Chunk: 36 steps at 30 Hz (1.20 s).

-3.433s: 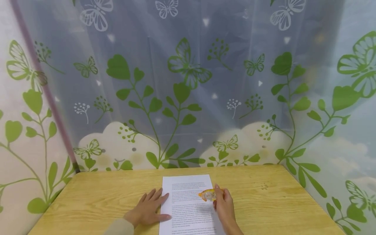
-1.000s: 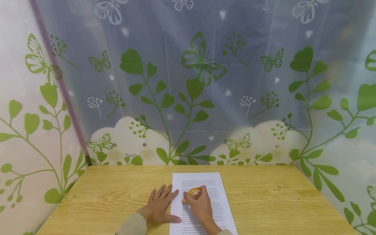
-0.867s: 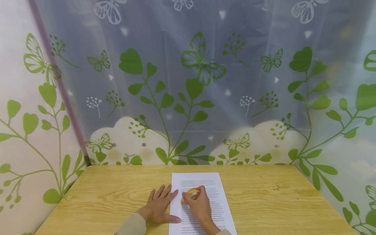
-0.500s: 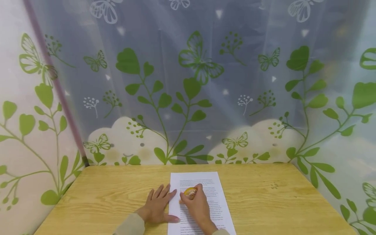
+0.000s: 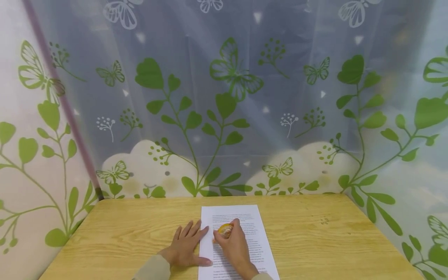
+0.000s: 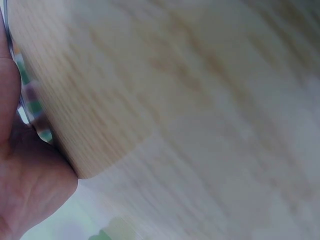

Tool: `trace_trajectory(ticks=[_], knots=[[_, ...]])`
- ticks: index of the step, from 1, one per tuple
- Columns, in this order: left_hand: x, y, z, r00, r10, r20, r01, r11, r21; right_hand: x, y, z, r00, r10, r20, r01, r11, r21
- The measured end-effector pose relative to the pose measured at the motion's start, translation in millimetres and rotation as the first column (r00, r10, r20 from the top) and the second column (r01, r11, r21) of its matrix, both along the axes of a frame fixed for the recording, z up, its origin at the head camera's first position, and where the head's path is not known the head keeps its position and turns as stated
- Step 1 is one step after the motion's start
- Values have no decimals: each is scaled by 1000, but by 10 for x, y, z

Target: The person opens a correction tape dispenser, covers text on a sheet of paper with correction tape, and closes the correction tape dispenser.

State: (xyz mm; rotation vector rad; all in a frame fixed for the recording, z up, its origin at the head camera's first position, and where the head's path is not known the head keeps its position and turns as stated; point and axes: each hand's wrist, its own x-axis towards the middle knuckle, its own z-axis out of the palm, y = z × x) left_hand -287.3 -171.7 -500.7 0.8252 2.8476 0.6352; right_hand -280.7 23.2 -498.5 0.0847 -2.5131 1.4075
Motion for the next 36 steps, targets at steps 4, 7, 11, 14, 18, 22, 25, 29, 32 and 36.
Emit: trace_trajectory(ticks=[4, 7, 11, 14, 18, 22, 25, 29, 32, 36], knots=[[-27, -9, -61, 1000, 16, -3, -16, 1000, -13, -6, 8, -6, 1000, -1, -6, 1, 1000, 0], [-43, -14, -89, 1000, 19, -10, -19, 1000, -6, -16, 24, -10, 1000, -5, -12, 5, 1000, 7], [-61, -11, -105, 1000, 18, -21, -18, 1000, -12, -28, 66, -18, 1000, -4, -17, 4, 1000, 11], [-68, -11, -111, 1000, 20, -22, -20, 1000, -21, -32, 97, -21, 1000, 4, -23, -4, 1000, 8], [-65, -11, -103, 1000, 22, -17, -22, 999, -30, -33, 138, -19, 1000, 9, -29, -9, 1000, 2], [-50, -11, -79, 1000, 22, -9, -22, 999, -31, -31, 177, -22, 999, 5, -42, -5, 1000, -2], [-30, -7, -43, 1000, 22, -5, -22, 999, -32, -30, 200, -19, 999, 3, -47, -3, 1000, 2], [14, 10, 59, 1000, 17, 24, -17, 1000, -15, -26, 230, -6, 999, 0, -43, 1, 1000, 20], [53, 29, 135, 999, 14, 43, -13, 1000, -10, -19, 261, -3, 999, 2, -38, -2, 1000, 25], [77, 40, 162, 1000, 12, 23, -11, 999, -31, -19, 309, -5, 999, 16, -36, -15, 1000, 19]])
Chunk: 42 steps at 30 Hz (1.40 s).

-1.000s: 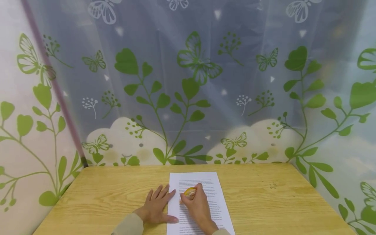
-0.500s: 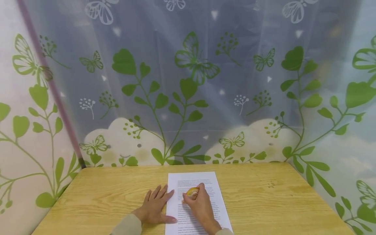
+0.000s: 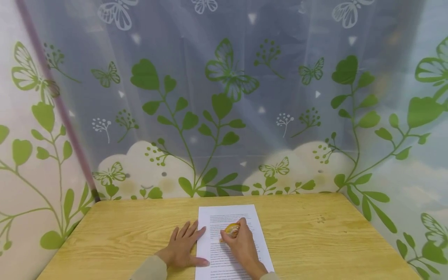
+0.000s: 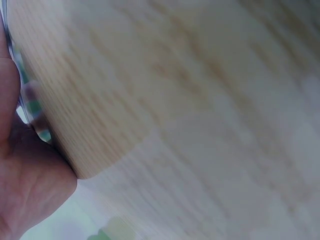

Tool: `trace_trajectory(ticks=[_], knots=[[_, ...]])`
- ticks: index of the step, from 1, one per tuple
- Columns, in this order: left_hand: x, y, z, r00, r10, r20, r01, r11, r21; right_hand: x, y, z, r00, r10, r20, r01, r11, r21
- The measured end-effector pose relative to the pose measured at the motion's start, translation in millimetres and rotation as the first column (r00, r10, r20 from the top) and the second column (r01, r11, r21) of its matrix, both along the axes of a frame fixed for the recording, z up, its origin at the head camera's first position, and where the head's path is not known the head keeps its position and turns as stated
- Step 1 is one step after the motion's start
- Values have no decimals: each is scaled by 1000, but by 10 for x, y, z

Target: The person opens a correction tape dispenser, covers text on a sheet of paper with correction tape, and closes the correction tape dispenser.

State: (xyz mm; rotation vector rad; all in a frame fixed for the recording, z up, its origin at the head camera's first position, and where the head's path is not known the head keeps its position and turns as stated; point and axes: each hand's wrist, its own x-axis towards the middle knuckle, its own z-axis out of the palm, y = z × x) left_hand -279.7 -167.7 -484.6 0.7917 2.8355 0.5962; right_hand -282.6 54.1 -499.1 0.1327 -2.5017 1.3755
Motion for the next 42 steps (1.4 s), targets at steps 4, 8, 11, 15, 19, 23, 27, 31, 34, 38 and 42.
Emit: trace_trajectory(ticks=[4, 8, 11, 15, 19, 23, 27, 31, 34, 38, 42], knots=[[-7, -1, -15, 1000, -1, -12, 1, 1000, -1, 0, 47, 3, 1000, 7, 3, -7, 1000, -6], [-14, -1, -22, 1000, -2, -10, 2, 1000, 1, -1, 96, 6, 1000, 19, 15, -19, 1000, -17], [-12, 4, -17, 1000, -1, -8, 1, 1000, 3, -12, 131, 6, 999, 28, 18, -27, 999, -20], [-8, 3, -17, 1000, 6, -6, -6, 1000, 11, -24, 176, 15, 999, 30, 21, -30, 999, -21], [-16, 2, -36, 1000, 11, -9, -11, 1000, 14, -22, 236, 19, 997, 59, 46, -57, 997, -47], [-21, 5, -51, 1000, 18, -9, -18, 1000, 10, -17, 289, 23, 994, 89, 61, -84, 994, -72], [-15, 5, -47, 1000, 20, -6, -19, 1000, 11, -22, 331, 18, 993, 94, 65, -88, 993, -80], [-5, 10, -33, 1000, 14, -5, -14, 1000, 17, -33, 369, 5, 994, 85, 70, -79, 994, -81], [-4, 15, -28, 1000, 15, 1, -15, 1000, 24, -45, 403, -5, 994, 77, 77, -70, 994, -85], [-7, 19, -31, 1000, 15, 6, -15, 999, 29, -47, 460, -9, 993, 76, 89, -67, 993, -95], [-19, 16, -52, 1000, 11, -2, -11, 1000, 26, -41, 520, -3, 993, 77, 84, -68, 992, -105]])
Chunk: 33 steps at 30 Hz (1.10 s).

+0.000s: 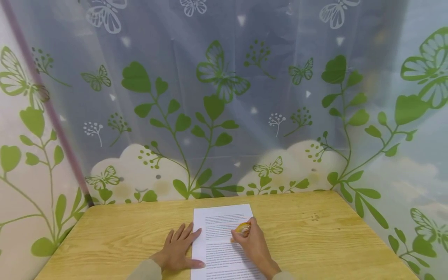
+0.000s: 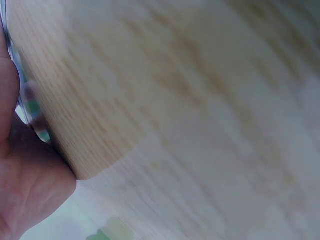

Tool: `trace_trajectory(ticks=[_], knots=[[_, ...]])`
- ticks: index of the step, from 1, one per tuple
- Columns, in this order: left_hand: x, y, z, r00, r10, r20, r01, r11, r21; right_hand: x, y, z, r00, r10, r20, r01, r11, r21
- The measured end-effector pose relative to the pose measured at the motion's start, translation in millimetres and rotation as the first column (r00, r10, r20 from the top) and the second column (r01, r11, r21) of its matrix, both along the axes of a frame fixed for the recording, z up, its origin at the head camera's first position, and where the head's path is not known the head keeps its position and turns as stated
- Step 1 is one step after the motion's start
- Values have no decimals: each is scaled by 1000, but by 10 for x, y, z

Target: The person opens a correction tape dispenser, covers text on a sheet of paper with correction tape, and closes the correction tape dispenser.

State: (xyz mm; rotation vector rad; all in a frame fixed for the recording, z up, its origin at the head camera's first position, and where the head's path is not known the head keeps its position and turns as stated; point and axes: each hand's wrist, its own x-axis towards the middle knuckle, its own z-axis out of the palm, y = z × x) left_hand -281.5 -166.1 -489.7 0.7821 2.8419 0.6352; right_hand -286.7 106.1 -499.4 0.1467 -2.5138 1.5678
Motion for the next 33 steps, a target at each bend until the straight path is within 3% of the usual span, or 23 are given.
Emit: trace_trajectory(ticks=[12, 22, 33], knots=[[-6, -10, -20, 1000, -7, 5, 7, 1000, 7, 0, 147, -7, 999, -32, 3, 32, 999, 27], [-54, -33, -145, 1000, -1, -9, 2, 999, 37, -9, 240, -8, 999, -51, 1, 51, 997, 50], [-37, -9, -91, 1000, -8, -14, 8, 999, 35, -6, 321, 11, 998, -56, 22, 55, 997, 49]])
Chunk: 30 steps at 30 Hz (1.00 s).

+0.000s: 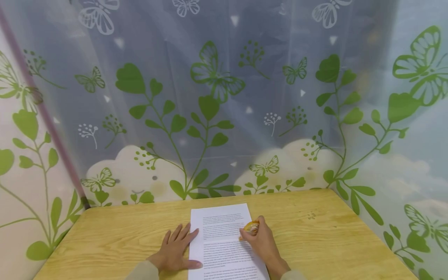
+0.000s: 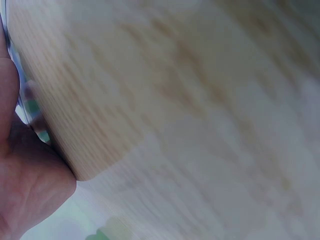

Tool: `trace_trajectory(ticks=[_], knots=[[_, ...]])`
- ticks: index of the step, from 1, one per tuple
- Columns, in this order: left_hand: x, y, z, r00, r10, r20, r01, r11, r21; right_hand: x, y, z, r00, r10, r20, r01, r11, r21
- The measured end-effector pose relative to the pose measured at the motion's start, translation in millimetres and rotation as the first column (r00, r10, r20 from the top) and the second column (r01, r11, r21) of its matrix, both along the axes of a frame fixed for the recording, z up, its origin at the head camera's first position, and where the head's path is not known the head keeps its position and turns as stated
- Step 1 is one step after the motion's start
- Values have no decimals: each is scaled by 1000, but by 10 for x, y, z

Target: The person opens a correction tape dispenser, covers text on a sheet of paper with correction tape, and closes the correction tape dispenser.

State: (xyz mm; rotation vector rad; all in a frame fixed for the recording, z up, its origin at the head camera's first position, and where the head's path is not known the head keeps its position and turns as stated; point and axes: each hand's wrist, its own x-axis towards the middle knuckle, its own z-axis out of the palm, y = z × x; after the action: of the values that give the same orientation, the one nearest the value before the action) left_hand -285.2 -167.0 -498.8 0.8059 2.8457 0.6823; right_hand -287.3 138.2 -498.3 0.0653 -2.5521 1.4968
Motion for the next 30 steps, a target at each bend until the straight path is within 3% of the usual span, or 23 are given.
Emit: trace_trajectory(ticks=[9, 26, 30], knots=[[26, 14, 52, 1000, 5, 8, -5, 1000, -28, 15, 25, 12, 999, 6, 32, -5, 999, -45], [-63, -32, -99, 1000, -3, 12, 2, 1000, 15, 22, 61, -5, 999, -14, 43, 16, 998, -66], [-51, -35, -70, 1000, -6, 21, 6, 1000, 21, 23, 68, -3, 999, -10, 37, 12, 997, -70]])
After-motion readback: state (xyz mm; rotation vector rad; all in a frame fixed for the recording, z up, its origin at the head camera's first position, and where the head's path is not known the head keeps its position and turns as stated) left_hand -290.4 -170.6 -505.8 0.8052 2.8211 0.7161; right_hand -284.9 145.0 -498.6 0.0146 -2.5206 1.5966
